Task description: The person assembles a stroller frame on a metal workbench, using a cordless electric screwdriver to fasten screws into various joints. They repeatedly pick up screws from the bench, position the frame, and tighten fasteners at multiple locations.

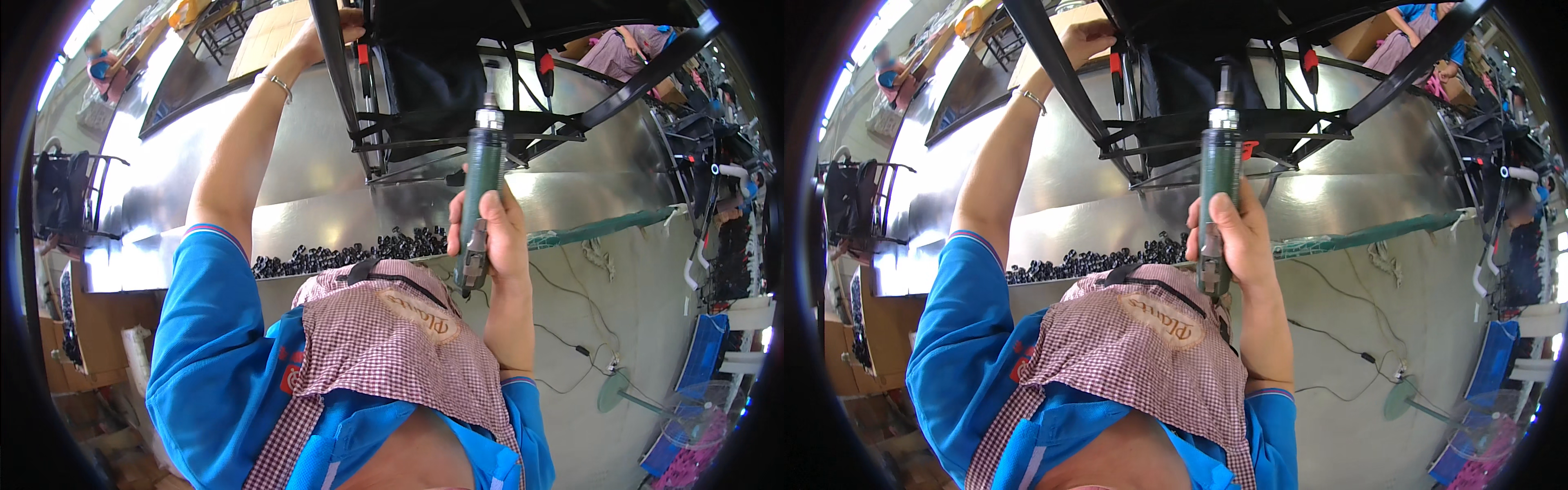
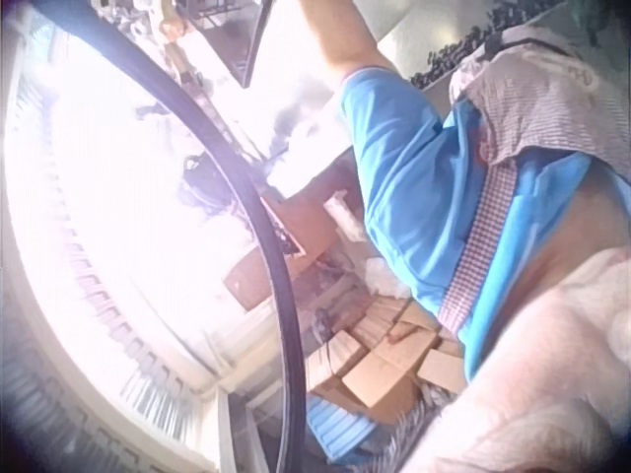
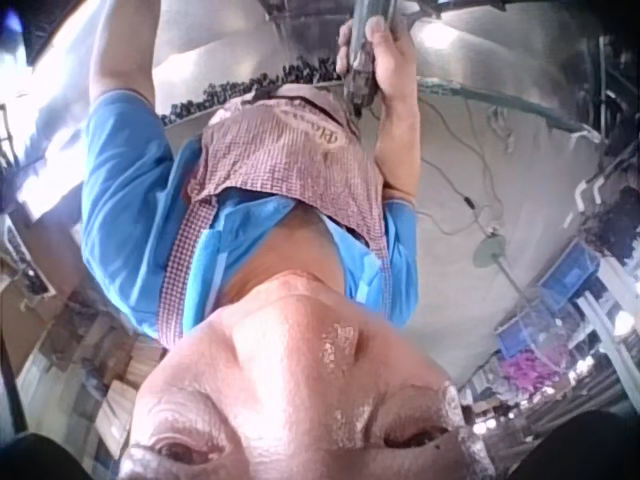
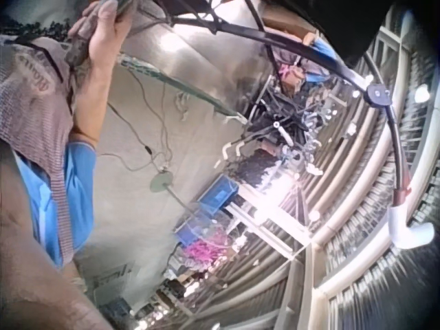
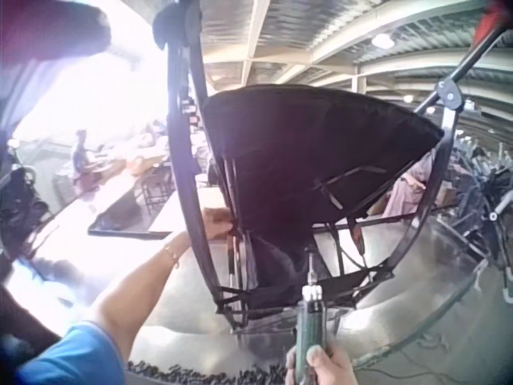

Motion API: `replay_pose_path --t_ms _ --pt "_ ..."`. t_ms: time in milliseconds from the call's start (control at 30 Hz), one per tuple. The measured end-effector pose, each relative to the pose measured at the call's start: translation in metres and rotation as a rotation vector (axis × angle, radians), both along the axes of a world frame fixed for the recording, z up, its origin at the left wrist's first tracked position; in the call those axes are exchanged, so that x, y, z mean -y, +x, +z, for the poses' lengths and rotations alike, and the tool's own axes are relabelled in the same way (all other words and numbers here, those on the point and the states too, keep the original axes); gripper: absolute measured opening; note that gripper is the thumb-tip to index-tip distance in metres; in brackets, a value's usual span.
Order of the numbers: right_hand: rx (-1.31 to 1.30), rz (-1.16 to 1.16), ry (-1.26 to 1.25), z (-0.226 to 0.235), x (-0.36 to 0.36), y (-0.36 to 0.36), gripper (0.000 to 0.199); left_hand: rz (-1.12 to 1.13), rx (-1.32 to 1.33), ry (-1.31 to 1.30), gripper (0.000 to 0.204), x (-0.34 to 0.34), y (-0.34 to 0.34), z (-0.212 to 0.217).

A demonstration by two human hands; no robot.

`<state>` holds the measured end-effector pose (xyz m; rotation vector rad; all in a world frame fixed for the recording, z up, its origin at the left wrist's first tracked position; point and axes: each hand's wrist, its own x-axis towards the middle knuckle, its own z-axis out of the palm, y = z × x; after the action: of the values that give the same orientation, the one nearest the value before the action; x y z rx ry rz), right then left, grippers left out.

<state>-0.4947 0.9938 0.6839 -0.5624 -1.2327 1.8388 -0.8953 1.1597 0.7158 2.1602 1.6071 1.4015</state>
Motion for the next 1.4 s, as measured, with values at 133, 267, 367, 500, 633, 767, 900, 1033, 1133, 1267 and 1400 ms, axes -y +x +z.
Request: replay_pose_path --t_ms 133,267,367,500,633,767,900,1033,1133,1267,1400 --pt "0.013 0.129 -0.036 0.013 0.003 -0.017 0.051 -0.158 0.501 -0.281 0.036 0.005 -0.006 -0.006" --pt "-0.01 0.199 -0.081 0.021 0.004 -0.031 0.063 -0.169 0.442 -0.15 0.04 0.003 0.0 -0.011" --pt "-0.027 0.233 -0.088 0.028 0.002 -0.039 0.073 -0.242 0.526 -0.124 0.047 0.004 0.01 -0.011" --pt "0.025 0.251 -0.097 0.044 -0.004 -0.055 0.078 -0.2 0.465 -0.228 0.052 -0.001 0.002 -0.013" --pt "0.051 0.273 -0.108 0.051 -0.018 -0.067 0.075 -0.002 0.347 -0.19 0.056 -0.002 0.015 -0.014" --pt "0.082 0.245 -0.121 0.059 -0.03 -0.079 0.078 0.141 0.337 -0.1 0.046 0.012 0.058 0.002" --pt "0.125 0.214 -0.129 0.063 -0.037 -0.085 0.08 0.194 0.248 -0.07 0.042 0.014 0.064 0.007" --pt "0.149 0.216 -0.109 0.062 -0.041 -0.077 0.081 -0.065 0.297 0.026 0.036 0.029 0.063 0.037" --pt "0.161 0.215 -0.061 0.06 -0.043 -0.074 0.078 -0.013 0.208 0.018 0.031 0.025 0.065 0.042" --pt "0.144 0.199 -0.053 0.064 -0.047 -0.08 0.078 0.072 0.166 0.138 0.044 0.006 0.056 0.04" --pt "0.124 0.209 -0.084 0.064 -0.047 -0.078 0.078 0.018 0.178 0.094 0.046 0.008 0.045 0.032"
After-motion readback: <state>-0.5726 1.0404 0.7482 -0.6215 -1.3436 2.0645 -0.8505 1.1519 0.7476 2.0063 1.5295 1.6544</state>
